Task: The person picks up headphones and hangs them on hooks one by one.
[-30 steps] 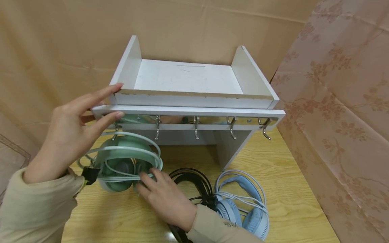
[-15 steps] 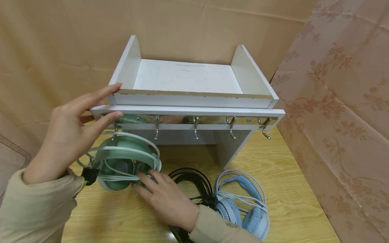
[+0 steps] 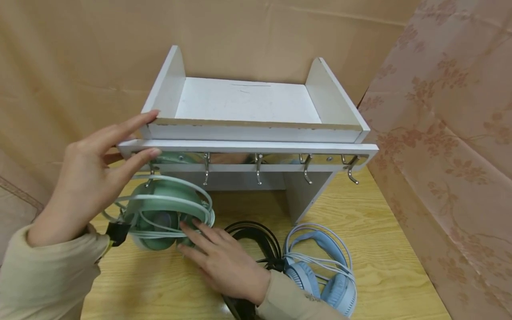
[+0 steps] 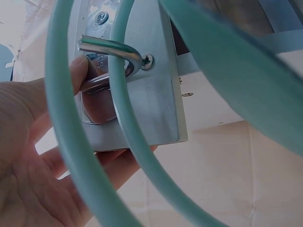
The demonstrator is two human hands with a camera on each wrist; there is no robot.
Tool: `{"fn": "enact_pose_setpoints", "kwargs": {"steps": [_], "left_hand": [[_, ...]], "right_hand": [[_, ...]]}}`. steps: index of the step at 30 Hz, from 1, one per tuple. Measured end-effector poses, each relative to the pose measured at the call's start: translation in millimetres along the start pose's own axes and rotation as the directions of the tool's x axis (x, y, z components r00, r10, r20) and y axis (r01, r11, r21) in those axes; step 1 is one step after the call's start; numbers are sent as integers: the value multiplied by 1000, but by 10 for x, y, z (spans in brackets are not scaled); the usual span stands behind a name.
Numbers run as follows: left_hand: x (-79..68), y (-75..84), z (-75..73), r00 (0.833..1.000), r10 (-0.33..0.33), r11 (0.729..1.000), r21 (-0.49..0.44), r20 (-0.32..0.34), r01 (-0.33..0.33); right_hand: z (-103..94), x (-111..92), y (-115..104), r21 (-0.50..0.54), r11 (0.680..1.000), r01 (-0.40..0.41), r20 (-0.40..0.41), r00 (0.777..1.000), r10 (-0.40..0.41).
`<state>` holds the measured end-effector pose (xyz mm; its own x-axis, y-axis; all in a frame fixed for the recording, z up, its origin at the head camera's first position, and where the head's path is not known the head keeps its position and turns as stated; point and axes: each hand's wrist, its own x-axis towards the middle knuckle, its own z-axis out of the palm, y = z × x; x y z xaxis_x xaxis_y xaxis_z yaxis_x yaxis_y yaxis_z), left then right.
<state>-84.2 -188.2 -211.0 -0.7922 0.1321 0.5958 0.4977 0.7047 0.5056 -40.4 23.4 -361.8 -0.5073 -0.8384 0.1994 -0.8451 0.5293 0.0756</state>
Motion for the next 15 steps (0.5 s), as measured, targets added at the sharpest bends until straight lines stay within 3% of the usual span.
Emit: {"fn": "enact_pose_setpoints", "kwargs": {"steps": [5,15], "left_hand": [[-7,-11,-1,1000,7,1000,7,0,-7],[2,-15,10,1000,3,1000,-1,-2,-3]], "right_hand": [[-34,-36,34,-1,999,33,16,999,-33],[-99,-96,77,-7,997,74,-32,997,-74]]}}
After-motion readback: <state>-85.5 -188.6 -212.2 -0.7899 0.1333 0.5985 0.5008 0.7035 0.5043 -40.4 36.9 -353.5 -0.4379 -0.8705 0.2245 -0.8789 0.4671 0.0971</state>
